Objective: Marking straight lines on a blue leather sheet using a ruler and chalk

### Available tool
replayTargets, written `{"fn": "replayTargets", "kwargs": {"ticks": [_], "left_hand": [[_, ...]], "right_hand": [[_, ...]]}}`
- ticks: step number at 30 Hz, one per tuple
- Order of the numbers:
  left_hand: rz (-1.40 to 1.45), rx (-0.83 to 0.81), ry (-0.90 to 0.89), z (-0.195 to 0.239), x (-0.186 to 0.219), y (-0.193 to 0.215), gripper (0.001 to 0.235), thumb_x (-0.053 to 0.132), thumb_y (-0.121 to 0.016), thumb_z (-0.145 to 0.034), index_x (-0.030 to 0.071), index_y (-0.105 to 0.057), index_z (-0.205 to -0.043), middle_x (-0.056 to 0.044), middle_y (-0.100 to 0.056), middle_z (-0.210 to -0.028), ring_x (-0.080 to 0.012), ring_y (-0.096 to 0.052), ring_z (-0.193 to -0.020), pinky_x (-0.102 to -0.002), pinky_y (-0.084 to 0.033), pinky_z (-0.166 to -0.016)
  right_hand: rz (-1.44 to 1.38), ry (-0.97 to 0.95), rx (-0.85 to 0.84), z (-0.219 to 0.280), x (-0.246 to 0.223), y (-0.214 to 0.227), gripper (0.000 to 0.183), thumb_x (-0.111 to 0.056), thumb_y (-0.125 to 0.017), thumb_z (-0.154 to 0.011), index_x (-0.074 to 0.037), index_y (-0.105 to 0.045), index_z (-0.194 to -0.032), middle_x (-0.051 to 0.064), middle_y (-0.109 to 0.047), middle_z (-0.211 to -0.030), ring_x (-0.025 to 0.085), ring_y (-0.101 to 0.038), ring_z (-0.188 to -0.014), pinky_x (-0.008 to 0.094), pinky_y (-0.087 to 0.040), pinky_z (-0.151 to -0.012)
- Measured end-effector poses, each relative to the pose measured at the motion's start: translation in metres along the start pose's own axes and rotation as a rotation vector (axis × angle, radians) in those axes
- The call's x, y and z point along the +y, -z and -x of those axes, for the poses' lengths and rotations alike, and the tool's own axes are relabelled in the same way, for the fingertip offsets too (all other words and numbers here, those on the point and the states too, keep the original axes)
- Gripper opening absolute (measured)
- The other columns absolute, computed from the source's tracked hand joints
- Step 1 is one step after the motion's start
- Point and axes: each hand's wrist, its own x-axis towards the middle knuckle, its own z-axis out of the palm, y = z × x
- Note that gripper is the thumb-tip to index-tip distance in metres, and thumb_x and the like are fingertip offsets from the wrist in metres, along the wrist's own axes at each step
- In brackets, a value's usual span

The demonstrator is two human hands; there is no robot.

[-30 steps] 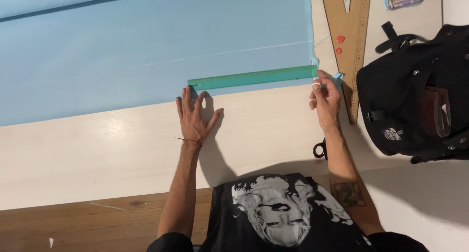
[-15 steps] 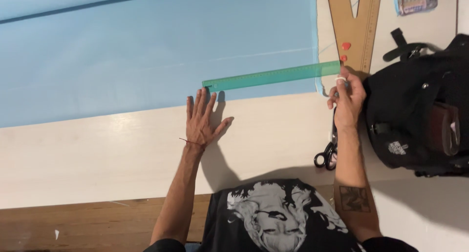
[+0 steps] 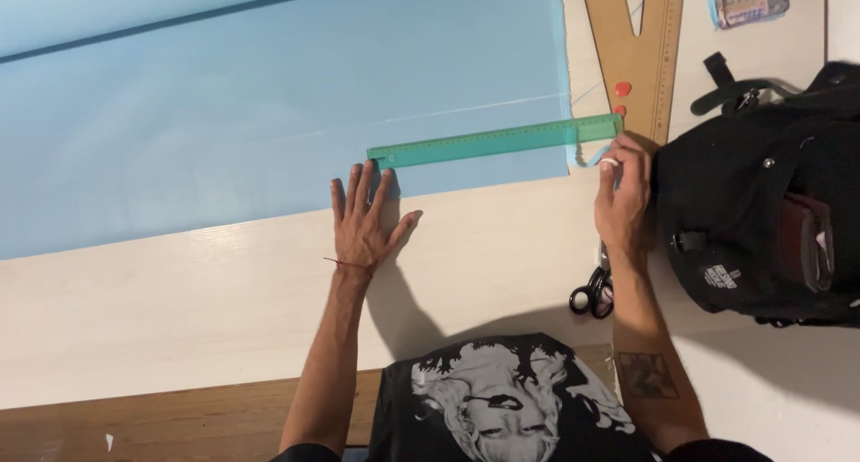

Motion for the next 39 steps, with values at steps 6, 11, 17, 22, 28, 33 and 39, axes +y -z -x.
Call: {"fn": "replayTargets", "kwargs": {"ticks": [6, 11, 17, 22, 28, 33, 39], "left_hand": [[-0.044, -0.007, 0.005, 0.001, -0.005, -0.004, 0.097, 0.094, -0.057, -0.105, 0.03, -0.058, -0.178, -0.008, -0.044, -0.19, -0.0294, -0.034, -0.178, -0.063, -0.014, -0.147], [-0.024, 0.004, 0.005, 0.001, -0.009, -0.004, 0.094, 0.09, -0.058, -0.106, 0.029, -0.057, -0.178, -0.008, -0.044, -0.19, -0.0301, -0.034, -0.178, -0.064, -0.014, -0.147], [-0.005, 0.024, -0.018, -0.005, -0.003, -0.003, 0.097, 0.092, -0.057, -0.105, 0.029, -0.057, -0.178, -0.007, -0.046, -0.189, -0.0294, -0.035, -0.178, -0.066, -0.013, -0.146], [-0.006, 0.053, -0.043, -0.012, 0.004, -0.005, 0.096, 0.093, -0.056, -0.105, 0.029, -0.06, -0.176, -0.007, -0.047, -0.188, -0.0304, -0.037, -0.177, -0.066, -0.014, -0.146], [0.035, 0.102, -0.118, -0.029, 0.024, -0.009, 0.094, 0.088, -0.061, -0.105, 0.029, -0.057, -0.178, -0.011, -0.048, -0.187, -0.0333, -0.038, -0.176, -0.069, -0.015, -0.145], [0.046, 0.101, -0.14, -0.038, 0.033, -0.012, 0.094, 0.089, -0.058, -0.106, 0.027, -0.059, -0.176, -0.011, -0.052, -0.184, -0.0351, -0.042, -0.174, -0.066, -0.02, -0.146], [0.062, 0.121, -0.128, -0.039, 0.037, -0.01, 0.094, 0.091, -0.062, -0.102, 0.029, -0.063, -0.174, -0.009, -0.057, -0.181, -0.0349, -0.045, -0.172, -0.064, -0.025, -0.145]], "right_hand": [[0.119, 0.11, 0.046, -0.02, 0.015, -0.006, 0.03, -0.029, -0.047, -0.134, -0.004, -0.062, -0.129, 0.019, -0.065, -0.148, 0.047, -0.069, -0.13, 0.055, -0.055, -0.112], [0.169, 0.141, 0.05, -0.034, 0.022, -0.011, 0.02, -0.017, -0.05, -0.132, -0.002, -0.062, -0.128, 0.018, -0.062, -0.154, 0.048, -0.069, -0.134, 0.057, -0.055, -0.114], [0.143, 0.149, 0.015, -0.036, 0.005, -0.022, 0.013, -0.008, -0.051, -0.129, 0.0, -0.062, -0.129, 0.021, -0.059, -0.162, 0.053, -0.063, -0.145, 0.062, -0.052, -0.12], [0.198, 0.219, -0.076, -0.021, -0.022, -0.042, 0.007, 0.005, -0.059, -0.122, -0.001, -0.064, -0.123, 0.026, -0.064, -0.159, 0.05, -0.059, -0.155, 0.06, -0.046, -0.131], [0.207, 0.208, -0.192, -0.01, -0.037, -0.05, 0.004, 0.003, -0.057, -0.124, 0.0, -0.059, -0.127, 0.026, -0.06, -0.174, 0.047, -0.051, -0.165, 0.058, -0.039, -0.138], [0.278, 0.232, -0.11, -0.009, -0.023, -0.061, 0.005, -0.009, -0.057, -0.126, -0.007, -0.061, -0.128, 0.019, -0.067, -0.168, 0.042, -0.06, -0.16, 0.053, -0.041, -0.138], [0.286, 0.227, -0.094, -0.009, -0.03, -0.061, 0.01, -0.01, -0.053, -0.128, -0.004, -0.061, -0.129, 0.022, -0.065, -0.168, 0.046, -0.058, -0.16, 0.056, -0.041, -0.137]]}}
